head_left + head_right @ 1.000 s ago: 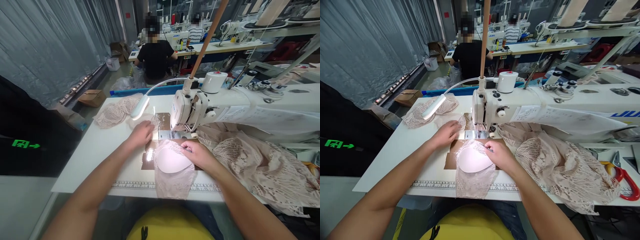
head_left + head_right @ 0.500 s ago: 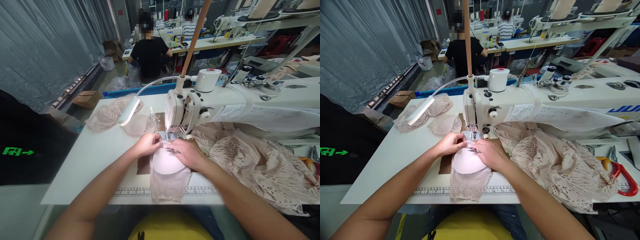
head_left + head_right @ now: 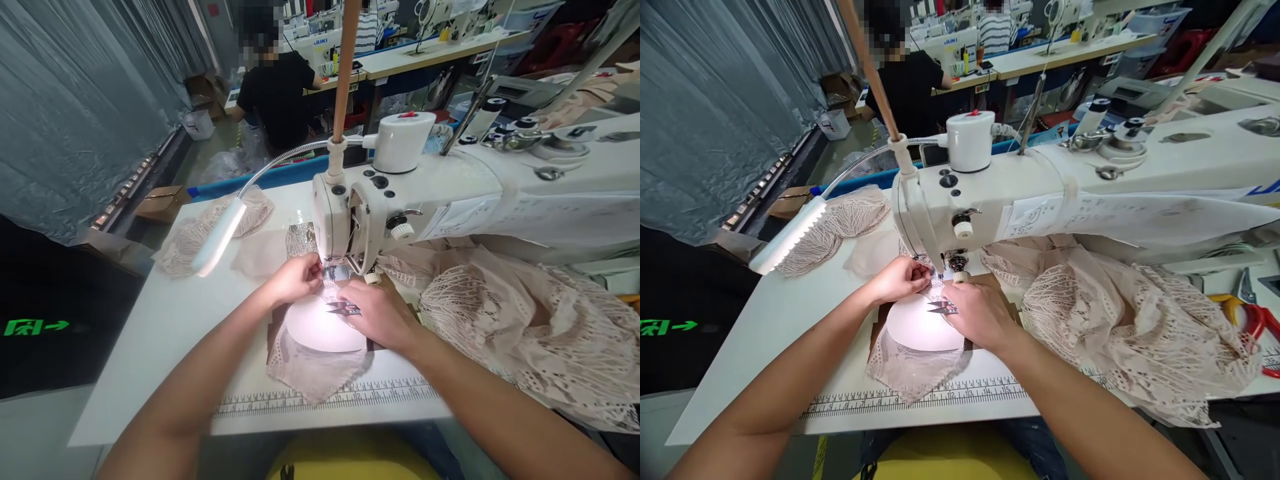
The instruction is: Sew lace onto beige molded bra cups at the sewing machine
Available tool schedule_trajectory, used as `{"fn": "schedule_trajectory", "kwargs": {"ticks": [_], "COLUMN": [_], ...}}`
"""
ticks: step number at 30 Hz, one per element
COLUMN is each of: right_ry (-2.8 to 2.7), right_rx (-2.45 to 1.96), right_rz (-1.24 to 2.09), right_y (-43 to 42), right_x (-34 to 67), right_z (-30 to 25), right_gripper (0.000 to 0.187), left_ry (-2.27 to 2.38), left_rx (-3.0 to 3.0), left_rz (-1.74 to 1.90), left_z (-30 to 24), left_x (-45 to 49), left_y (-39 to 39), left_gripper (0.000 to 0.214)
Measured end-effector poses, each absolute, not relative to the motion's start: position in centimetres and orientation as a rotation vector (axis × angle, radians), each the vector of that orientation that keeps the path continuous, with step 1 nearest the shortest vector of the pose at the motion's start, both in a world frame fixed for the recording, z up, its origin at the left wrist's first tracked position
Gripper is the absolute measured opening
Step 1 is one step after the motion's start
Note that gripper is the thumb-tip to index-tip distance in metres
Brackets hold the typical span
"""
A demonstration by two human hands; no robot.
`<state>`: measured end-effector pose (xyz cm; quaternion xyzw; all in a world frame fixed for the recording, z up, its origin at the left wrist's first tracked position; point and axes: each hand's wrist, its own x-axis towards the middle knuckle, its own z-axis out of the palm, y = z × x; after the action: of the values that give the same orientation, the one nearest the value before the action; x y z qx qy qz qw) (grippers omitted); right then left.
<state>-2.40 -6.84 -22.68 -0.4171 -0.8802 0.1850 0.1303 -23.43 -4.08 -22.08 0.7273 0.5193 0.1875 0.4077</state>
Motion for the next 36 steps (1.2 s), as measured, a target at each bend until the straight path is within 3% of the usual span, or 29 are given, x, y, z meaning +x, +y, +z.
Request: {"fn": "schedule_trajectory", "kwargs": {"ticks": [3, 6, 12, 22, 30, 36], "right_ry": [-2.607, -2.661, -2.633, -2.617, -2.610, -2.586], "right_rx": [-1.284, -1.320, -1.317, -1.364, -1.435, -1.432], "right_rz": [0.518, 0.499, 0.508, 0.527, 0.561, 0.564], "right_y": [-6.7, -6.7, -6.7, -6.6, -6.6, -6.7], "right_x": [-2.5, -2.8, -3.0, -2.8, -3.1, -3.1], "right_z": [-22.5, -22.2, -22.4, -22.4, -22.1, -22.4], "right_gripper": [0.032, 0.040, 0.035, 0.031, 0.043, 0.042], "left_ry": [1.351, 1.444, 1.502, 1.316, 1.277, 1.189], "left_rx": [1.886, 1.933, 2.255, 2.639, 2.737, 2.790], "left_rz": [0.454, 0.471, 0.469, 0.327, 0.159, 0.060], "left_z": [-22.0, -21.1, -18.8, -21.8, -21.2, -20.6], "left_x": [-23.5, -23.7, -23.2, -22.3, -22.9, -23.7], "left_y": [-4.0, -4.5, -8.3, -9.5, -8.3, -7.2], "left_gripper": [0.003, 0.003, 0.021, 0.040, 0.044, 0.044]}}
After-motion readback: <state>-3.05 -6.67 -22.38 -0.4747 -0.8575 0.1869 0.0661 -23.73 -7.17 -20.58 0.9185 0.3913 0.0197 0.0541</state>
